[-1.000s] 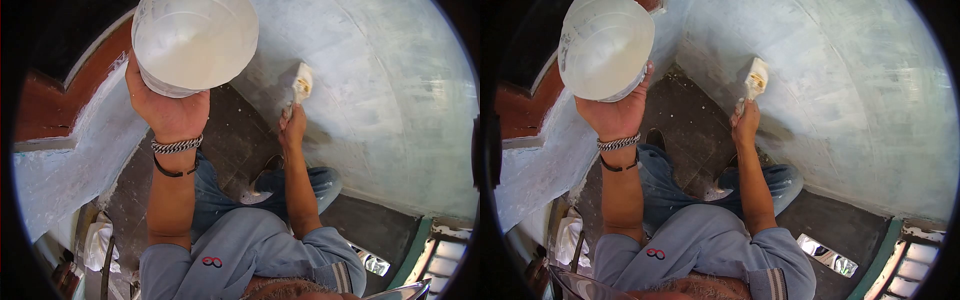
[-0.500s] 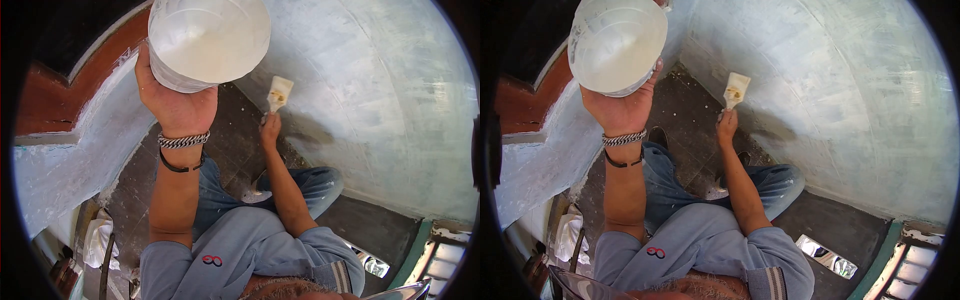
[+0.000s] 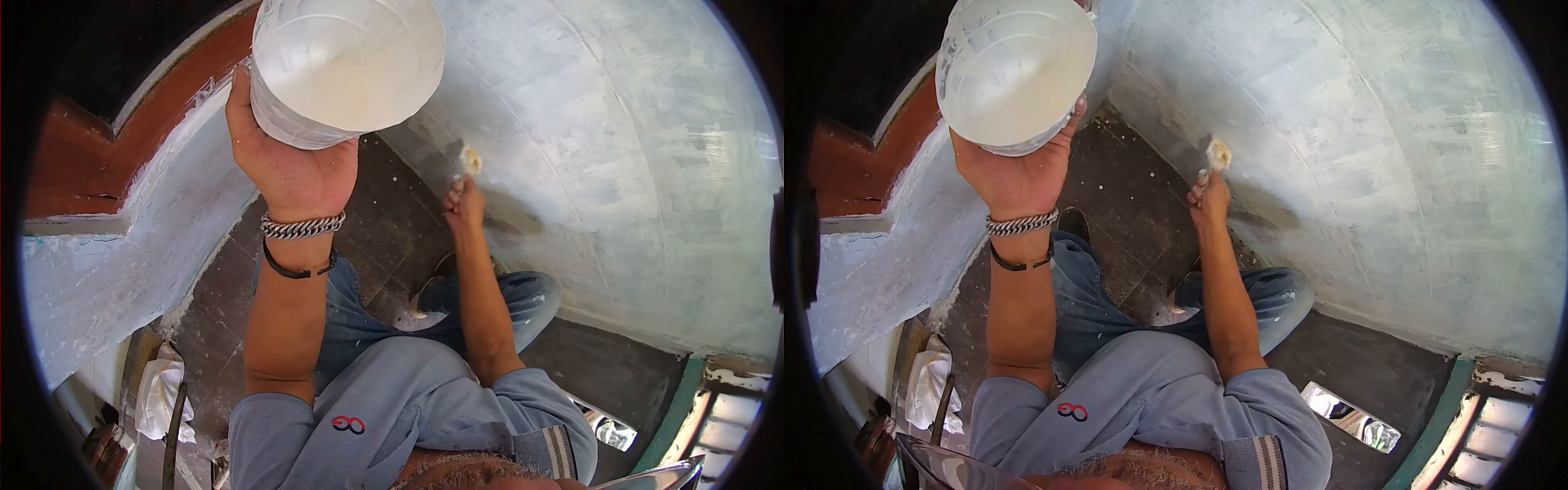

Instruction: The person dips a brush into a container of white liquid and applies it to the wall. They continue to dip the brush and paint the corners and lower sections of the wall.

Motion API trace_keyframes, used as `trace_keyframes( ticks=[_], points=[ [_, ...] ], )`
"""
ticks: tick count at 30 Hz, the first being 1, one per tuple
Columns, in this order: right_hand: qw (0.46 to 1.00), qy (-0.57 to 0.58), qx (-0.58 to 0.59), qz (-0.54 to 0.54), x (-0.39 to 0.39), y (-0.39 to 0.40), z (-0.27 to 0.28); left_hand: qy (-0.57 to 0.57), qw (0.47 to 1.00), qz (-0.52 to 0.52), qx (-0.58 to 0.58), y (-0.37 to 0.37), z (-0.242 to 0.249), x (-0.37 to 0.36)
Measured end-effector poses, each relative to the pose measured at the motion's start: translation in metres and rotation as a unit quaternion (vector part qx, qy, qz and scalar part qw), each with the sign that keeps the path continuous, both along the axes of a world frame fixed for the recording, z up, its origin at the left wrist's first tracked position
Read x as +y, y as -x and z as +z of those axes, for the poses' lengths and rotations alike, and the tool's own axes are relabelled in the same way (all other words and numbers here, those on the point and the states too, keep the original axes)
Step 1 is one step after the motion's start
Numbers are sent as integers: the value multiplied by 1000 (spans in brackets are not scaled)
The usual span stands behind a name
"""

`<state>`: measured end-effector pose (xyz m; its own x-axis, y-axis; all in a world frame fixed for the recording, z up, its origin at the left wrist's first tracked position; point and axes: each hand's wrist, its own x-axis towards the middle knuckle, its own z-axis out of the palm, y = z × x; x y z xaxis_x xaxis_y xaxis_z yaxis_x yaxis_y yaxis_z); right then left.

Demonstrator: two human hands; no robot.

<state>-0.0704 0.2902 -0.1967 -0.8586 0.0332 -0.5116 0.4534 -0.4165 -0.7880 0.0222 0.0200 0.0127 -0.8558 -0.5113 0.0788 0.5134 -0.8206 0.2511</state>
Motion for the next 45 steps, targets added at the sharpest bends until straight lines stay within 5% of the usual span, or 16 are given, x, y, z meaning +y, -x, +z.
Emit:
trace_keyframes(
  ticks=[7,10,13,19,25,29,33,38,45],
  points=[
    [969,-43,243,-17,-10,-43,101,-2,1000,15,-12,-1,0,-2],
    [958,-85,255,-100,0,-25,80,5,998,46,-47,3,2,0],
    [961,-155,214,-74,19,-11,13,1,999,36,-28,5,3,4],
    [990,-78,116,2,-1,-51,24,32,998,33,-42,2,1,1],
    [947,-127,291,-41,-9,-17,51,24,999,29,-2,0,2,-8],
    [977,-152,147,15,-10,-13,-25,24,998,53,-22,-2,3,-12],
    [989,-73,-3,129,-46,-13,-42,19,997,65,-37,1,3,-7],
    [988,117,-31,92,-106,50,-1,-3,1000,21,-10,1,-3,-6],
    [979,96,171,57,-145,29,88,0,996,74,-49,-4,-6,-11]
  ],
)
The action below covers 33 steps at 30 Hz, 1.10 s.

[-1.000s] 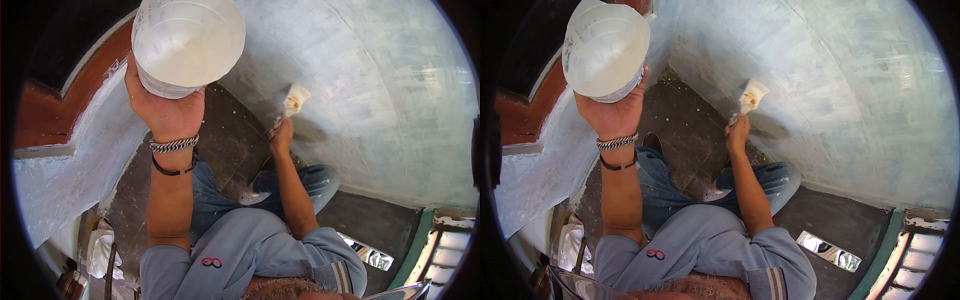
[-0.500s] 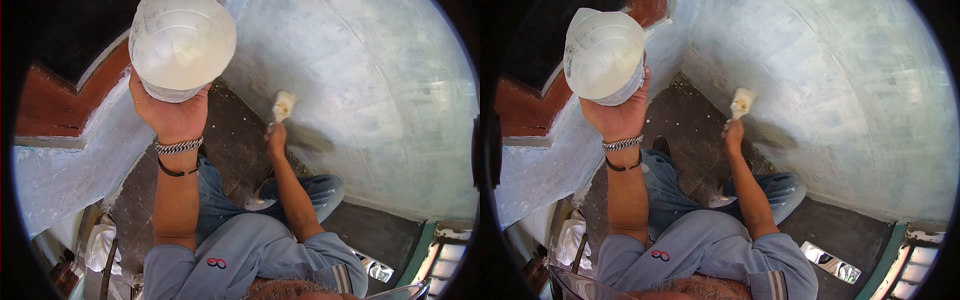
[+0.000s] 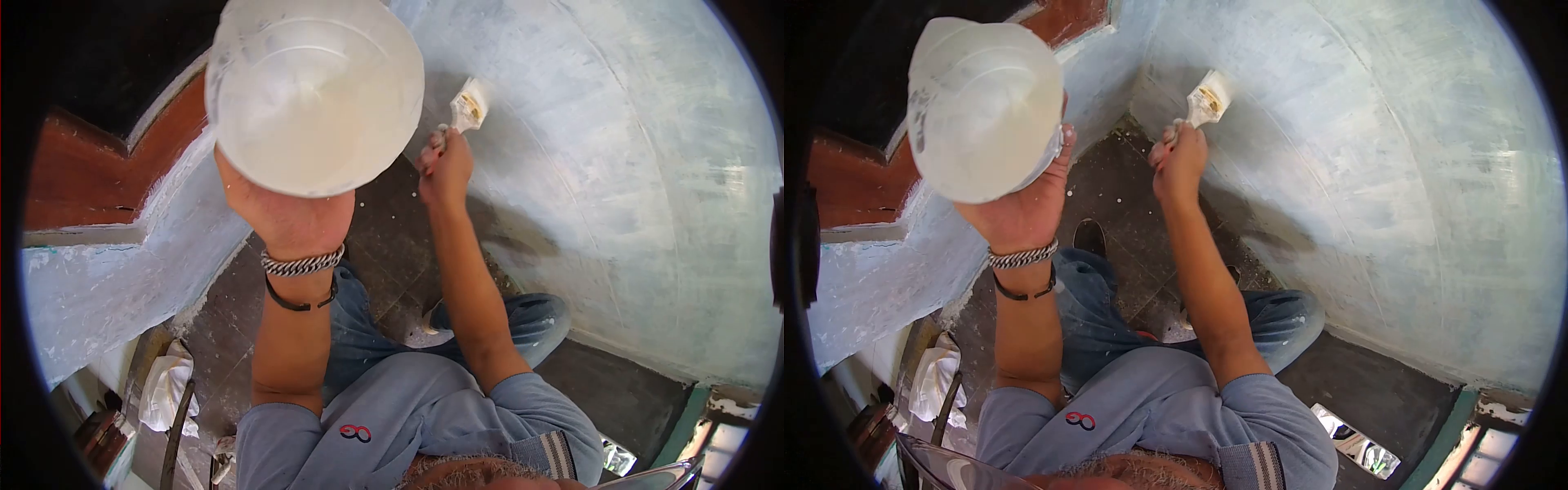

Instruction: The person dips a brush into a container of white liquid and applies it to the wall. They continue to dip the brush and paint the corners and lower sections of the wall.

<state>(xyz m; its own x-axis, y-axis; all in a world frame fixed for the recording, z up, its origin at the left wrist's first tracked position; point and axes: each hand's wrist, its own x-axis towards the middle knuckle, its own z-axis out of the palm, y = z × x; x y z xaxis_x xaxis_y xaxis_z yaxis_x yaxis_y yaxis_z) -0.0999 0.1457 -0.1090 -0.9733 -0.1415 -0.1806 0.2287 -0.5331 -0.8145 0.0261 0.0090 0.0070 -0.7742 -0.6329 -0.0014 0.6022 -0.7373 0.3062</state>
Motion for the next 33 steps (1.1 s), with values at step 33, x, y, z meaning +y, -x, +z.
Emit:
trace_keyframes(
  ticks=[33],
  points=[
    [982,-160,-54,82,-37,43,-142,-77,995,26,-51,-9,-10,15]
  ],
)
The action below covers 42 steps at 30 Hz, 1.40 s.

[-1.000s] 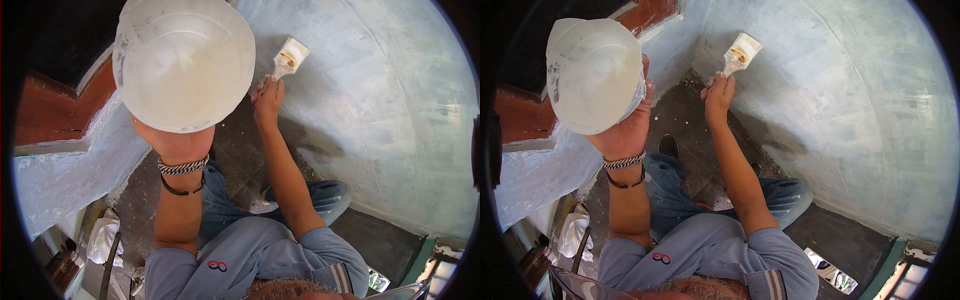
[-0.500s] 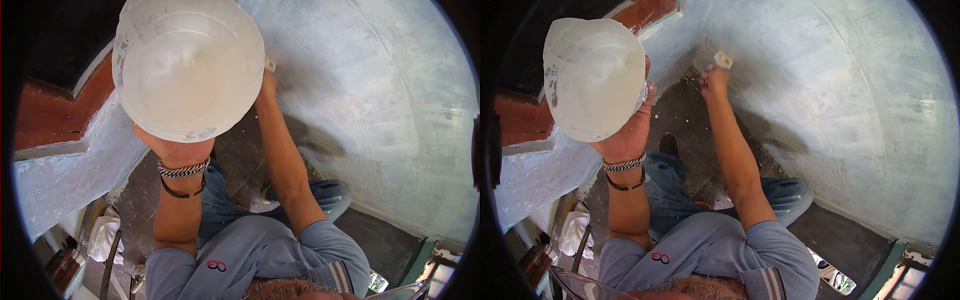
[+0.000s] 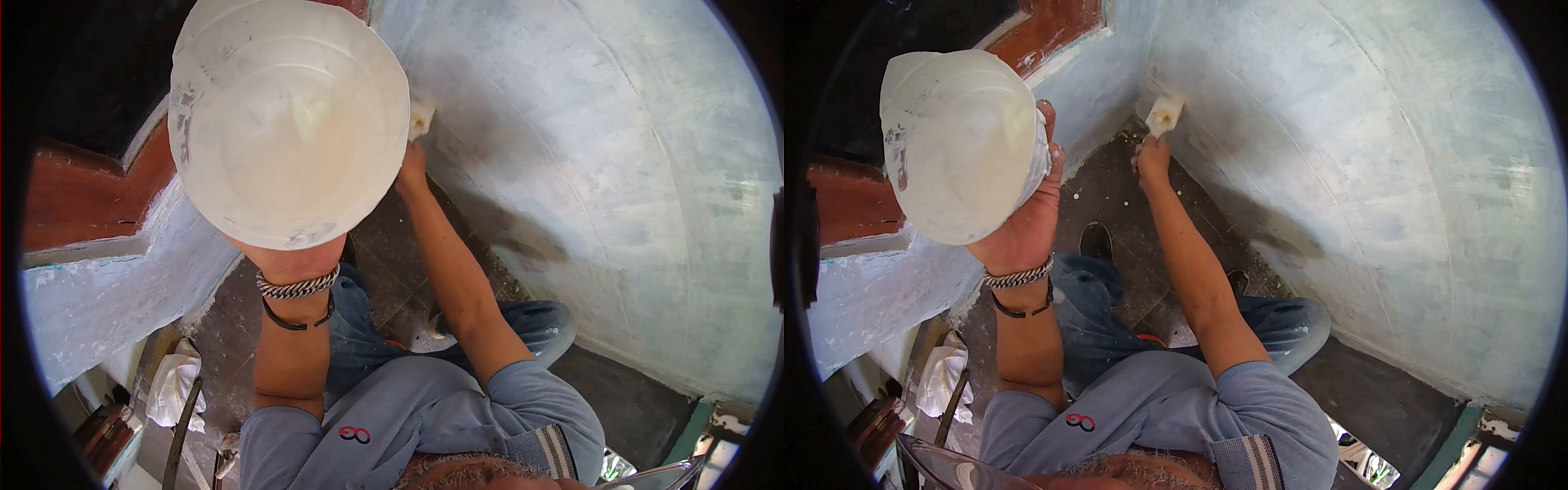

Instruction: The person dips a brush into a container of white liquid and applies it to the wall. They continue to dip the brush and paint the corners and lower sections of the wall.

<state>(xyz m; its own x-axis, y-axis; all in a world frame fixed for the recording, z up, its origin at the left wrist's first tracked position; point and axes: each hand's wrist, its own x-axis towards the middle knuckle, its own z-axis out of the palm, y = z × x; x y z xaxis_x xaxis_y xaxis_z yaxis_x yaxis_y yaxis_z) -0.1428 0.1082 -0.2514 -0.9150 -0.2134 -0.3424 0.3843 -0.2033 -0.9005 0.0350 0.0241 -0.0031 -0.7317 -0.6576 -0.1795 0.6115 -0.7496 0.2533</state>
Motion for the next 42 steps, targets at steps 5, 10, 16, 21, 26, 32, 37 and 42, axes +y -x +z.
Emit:
trace_keyframes(
  ticks=[5,10,16,21,26,32,37,42],
  points=[
    [998,-19,-5,67,3,-3,-21,1,1000,5,-22,0,-2,0],
    [928,-174,326,44,-4,1,40,87,970,-97,207,13,0,-1],
    [992,-44,117,-24,-25,70,-73,160,936,-158,270,19,2,-4],
    [979,-7,-197,48,-36,24,-36,109,959,-114,235,17,-9,-2],
    [977,112,-179,18,-30,47,14,123,963,-104,217,16,-5,3],
    [962,264,-64,8,-34,34,110,141,959,-101,222,13,-8,0],
    [974,115,185,-62,-29,5,85,171,947,-124,242,15,-9,-1],
    [999,-4,35,-33,12,-1,18,97,985,-102,98,7,1,8]
  ],
)
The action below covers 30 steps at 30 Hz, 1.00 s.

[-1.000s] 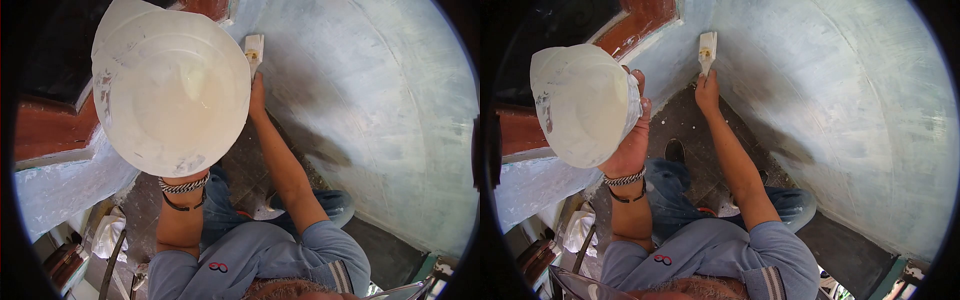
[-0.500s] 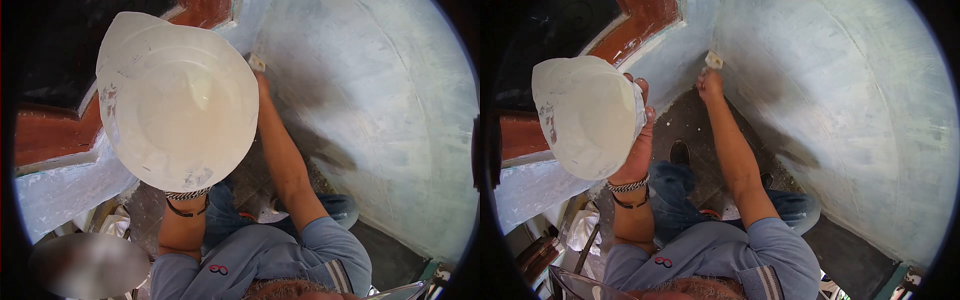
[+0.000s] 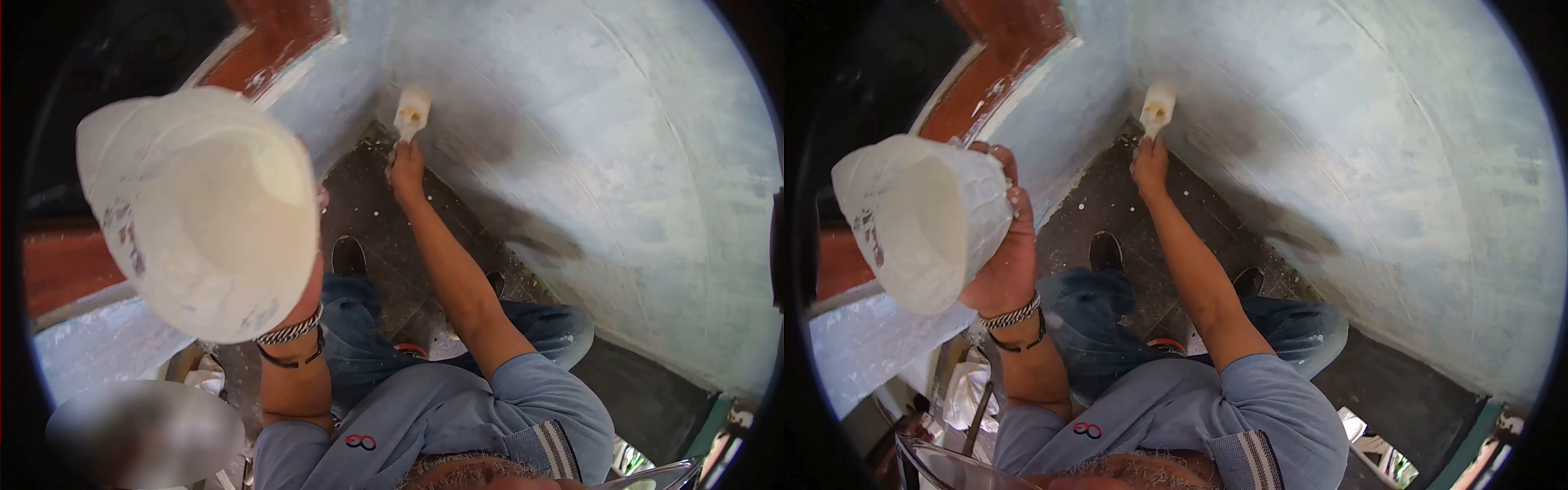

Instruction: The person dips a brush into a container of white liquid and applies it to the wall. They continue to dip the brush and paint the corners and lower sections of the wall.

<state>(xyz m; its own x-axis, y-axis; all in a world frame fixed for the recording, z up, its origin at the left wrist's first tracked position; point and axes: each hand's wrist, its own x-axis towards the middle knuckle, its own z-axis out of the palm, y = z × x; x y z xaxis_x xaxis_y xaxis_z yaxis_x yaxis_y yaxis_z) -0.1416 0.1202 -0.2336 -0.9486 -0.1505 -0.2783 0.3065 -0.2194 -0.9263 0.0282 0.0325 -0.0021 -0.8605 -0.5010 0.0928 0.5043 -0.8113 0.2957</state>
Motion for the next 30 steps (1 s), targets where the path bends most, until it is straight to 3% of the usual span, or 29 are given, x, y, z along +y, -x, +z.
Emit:
trace_keyframes(
  ticks=[3,6,9,14,17,19,22,26,28,30],
  points=[
    [998,5,-50,42,22,-18,6,3,999,-45,31,10,8,3],
    [989,48,141,-8,34,-21,51,-15,994,-87,70,23,4,9],
    [980,51,184,-64,57,-3,45,-43,988,-141,54,42,-2,21],
    [996,-2,58,-63,123,-49,-11,-79,977,-182,77,40,17,24],
    [988,-17,-126,-83,168,-88,-66,-81,976,-191,63,51,5,42],
    [964,-20,-229,-133,193,-117,-46,-83,973,-201,78,36,18,36],
    [951,11,-233,-202,224,-117,-13,-56,978,-190,59,34,16,38],
    [960,119,-193,-166,253,-94,28,23,990,-135,-28,51,14,73],
    [964,136,-147,-173,248,-117,65,48,991,-98,-71,46,22,82],
    [972,98,-118,-180,250,-151,69,56,992,-67,-86,44,29,97]
  ],
)
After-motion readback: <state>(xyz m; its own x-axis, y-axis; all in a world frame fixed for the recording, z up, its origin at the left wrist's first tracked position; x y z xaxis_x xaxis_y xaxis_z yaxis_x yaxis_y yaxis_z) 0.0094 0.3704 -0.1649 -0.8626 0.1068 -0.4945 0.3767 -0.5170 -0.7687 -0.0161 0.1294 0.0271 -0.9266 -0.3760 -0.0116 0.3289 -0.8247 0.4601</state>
